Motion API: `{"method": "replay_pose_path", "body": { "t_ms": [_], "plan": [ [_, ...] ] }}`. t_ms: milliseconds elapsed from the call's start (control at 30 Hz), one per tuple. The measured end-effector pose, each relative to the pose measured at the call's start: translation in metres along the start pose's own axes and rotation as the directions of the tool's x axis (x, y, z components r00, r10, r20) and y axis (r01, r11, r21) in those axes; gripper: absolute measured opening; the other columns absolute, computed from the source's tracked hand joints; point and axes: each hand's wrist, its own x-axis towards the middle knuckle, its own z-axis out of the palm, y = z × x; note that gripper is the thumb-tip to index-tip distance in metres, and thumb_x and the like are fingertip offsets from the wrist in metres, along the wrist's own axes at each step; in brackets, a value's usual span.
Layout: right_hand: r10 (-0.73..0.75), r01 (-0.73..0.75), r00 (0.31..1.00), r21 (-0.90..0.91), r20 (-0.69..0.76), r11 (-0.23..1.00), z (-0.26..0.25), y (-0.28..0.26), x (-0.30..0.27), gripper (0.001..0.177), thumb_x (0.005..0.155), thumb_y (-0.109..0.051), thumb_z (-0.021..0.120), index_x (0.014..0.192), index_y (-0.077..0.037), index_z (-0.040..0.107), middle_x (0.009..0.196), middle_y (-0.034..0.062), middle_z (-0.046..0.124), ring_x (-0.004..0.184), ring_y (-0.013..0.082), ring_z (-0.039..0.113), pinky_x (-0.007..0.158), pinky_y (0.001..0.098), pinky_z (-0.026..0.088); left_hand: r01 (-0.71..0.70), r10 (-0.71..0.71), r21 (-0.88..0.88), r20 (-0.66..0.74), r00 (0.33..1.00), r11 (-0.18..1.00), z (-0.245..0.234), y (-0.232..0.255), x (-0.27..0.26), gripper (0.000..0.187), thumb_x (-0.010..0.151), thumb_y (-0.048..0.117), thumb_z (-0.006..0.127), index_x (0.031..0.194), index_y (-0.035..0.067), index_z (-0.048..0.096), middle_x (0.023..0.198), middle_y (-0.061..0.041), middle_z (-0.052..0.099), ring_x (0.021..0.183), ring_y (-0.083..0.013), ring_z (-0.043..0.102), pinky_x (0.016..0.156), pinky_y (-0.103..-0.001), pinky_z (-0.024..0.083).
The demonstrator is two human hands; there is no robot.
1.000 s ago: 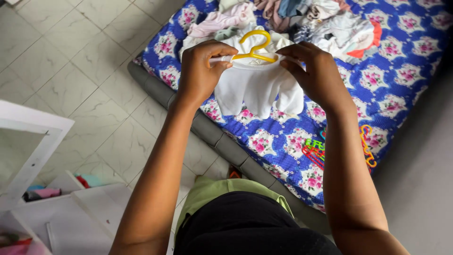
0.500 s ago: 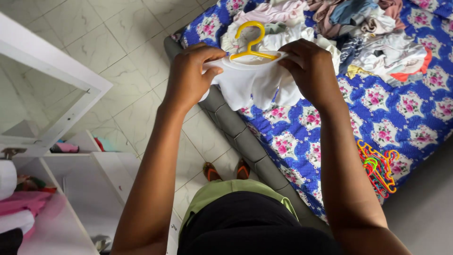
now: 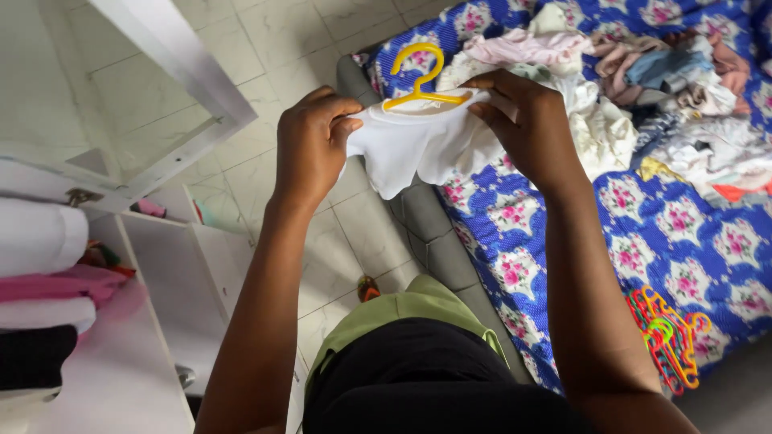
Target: Hanging baby clothes on hangers and placing them in a closet.
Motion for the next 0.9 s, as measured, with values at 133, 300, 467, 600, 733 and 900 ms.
{"method": "replay_pose_path", "body": {
  "t_ms": [133, 300, 467, 600, 733, 900],
  "plan": [
    [-0.221, 0.221, 0.975, 0.04, 0.003, 0.974, 0.014, -0.012, 0.018, 0.033, 0.097, -0.006, 0.078, 0.129, -0.006, 0.069, 0.111, 0.0125, 0.074, 0.097, 0.02, 0.071, 0.084, 0.0339, 0.054, 0.039, -0.04, -0.009, -0.083, 0.996, 0.999, -0.019, -0.007, -0.004, 0.015, 0.088, -0.007, 0.075, 0.101, -0.003, 0.071, 0.09, -0.012, 0.066, 0.075, -0.025, 0.068, 0.067, -0.035, 0.053],
    [-0.378, 0.377, 0.926, 0.05, 0.019, 0.925, 0.03, -0.007, 0.049, 0.035, 0.093, -0.006, 0.083, 0.126, -0.003, 0.071, 0.115, 0.0147, 0.072, 0.1, 0.0246, 0.07, 0.087, 0.0346, 0.054, 0.069, -0.06, 0.052, -0.158, 0.986, 0.996, -0.04, 0.001, -0.002, 0.015, 0.089, -0.008, 0.075, 0.101, -0.002, 0.071, 0.091, -0.012, 0.067, 0.074, -0.0229, 0.068, 0.065, -0.034, 0.052],
    [-0.377, 0.353, 0.917, 0.168, 0.134, 0.92, 0.042, -0.01, 0.078, 0.029, 0.095, -0.006, 0.079, 0.123, -0.003, 0.071, 0.115, 0.0132, 0.074, 0.099, 0.0242, 0.072, 0.086, 0.0333, 0.055, 0.129, -0.102, 0.111, -0.22, 0.97, 0.985, -0.057, 0.007, -0.011, 0.013, 0.089, -0.007, 0.076, 0.101, -0.001, 0.072, 0.089, -0.011, 0.066, 0.073, -0.0219, 0.067, 0.064, -0.033, 0.051],
    [-0.493, 0.445, 0.852, 0.253, 0.177, 0.859, 0.057, -0.011, 0.096, 0.028, 0.098, -0.004, 0.078, 0.125, -0.002, 0.071, 0.121, 0.0143, 0.073, 0.106, 0.0249, 0.071, 0.09, 0.0346, 0.055, 0.211, -0.153, 0.16, -0.315, 0.937, 0.964, -0.063, 0.01, -0.022, 0.013, 0.088, -0.005, 0.078, 0.099, 0.001, 0.073, 0.089, -0.009, 0.067, 0.073, -0.0197, 0.068, 0.064, -0.031, 0.053],
    [-0.573, 0.478, 0.795, 0.378, 0.197, 0.793, 0.076, -0.012, 0.109, 0.029, 0.098, -0.005, 0.077, 0.126, -0.002, 0.071, 0.124, 0.0142, 0.073, 0.111, 0.0239, 0.07, 0.093, 0.0345, 0.055, 0.295, -0.187, 0.209, -0.421, 0.887, 0.932, -0.064, 0.014, -0.037, 0.015, 0.087, -0.005, 0.079, 0.1, 0.001, 0.073, 0.09, -0.009, 0.067, 0.074, -0.0192, 0.069, 0.064, -0.031, 0.054],
    [-0.496, 0.304, 0.768, 0.451, 0.406, 0.839, 0.092, -0.031, 0.116, 0.03, 0.097, -0.009, 0.076, 0.126, -0.01, 0.075, 0.112, 0.0103, 0.078, 0.093, 0.0166, 0.07, 0.083, 0.0305, 0.054, 0.414, -0.232, 0.314, -0.484, 0.844, 0.854, -0.07, 0.029, -0.063, 0.017, 0.084, -0.005, 0.08, 0.099, 0.002, 0.075, 0.087, -0.01, 0.066, 0.071, -0.0235, 0.066, 0.063, -0.034, 0.051]
  ]
}}
